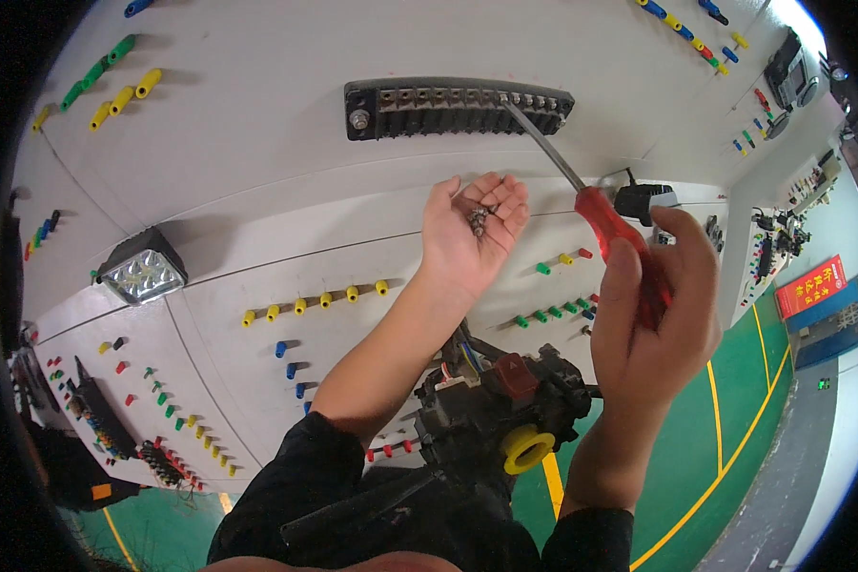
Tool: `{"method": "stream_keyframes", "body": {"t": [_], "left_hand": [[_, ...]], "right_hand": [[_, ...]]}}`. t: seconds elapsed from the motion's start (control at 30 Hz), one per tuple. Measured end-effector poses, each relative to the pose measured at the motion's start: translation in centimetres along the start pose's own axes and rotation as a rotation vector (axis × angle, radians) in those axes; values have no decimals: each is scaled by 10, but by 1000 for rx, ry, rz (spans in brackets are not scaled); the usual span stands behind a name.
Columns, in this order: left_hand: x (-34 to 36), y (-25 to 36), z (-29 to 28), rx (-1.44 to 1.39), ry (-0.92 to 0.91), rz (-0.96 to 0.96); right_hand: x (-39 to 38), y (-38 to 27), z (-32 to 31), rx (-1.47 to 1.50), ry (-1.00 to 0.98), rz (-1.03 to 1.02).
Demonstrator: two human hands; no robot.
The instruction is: The person uses a screwdriver to manipulate small screws on a terminal block mounted to a large white board. They hold several small screws in their palm while working on the panel.
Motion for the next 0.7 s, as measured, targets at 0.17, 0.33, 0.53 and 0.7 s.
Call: {"method": "stream_keyframes", "body": {"t": [0.17,0.33,0.53,0.7], "left_hand": [[-1,3,4,-35,-65,0],[-1,5,8,-26,-29,20],[-7,0,10,-17,15,1],[-9,2,15,4,2,19]], "right_hand": [[1,2,-1,-12,165,-208],[2,6,-3,80,50,-89],[4,-11,-3,18,157,-337],[1,-4,-3,248,149,-248]]}}
Point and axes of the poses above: each hand's wrist, its own x-axis towards the middle knuckle, its own z-axis out of the palm, y = z × x, the point moved 4 cm from there along x, towards the middle knuckle, and after that the axes turned 3 degrees about -x, right-handed, at the moved point
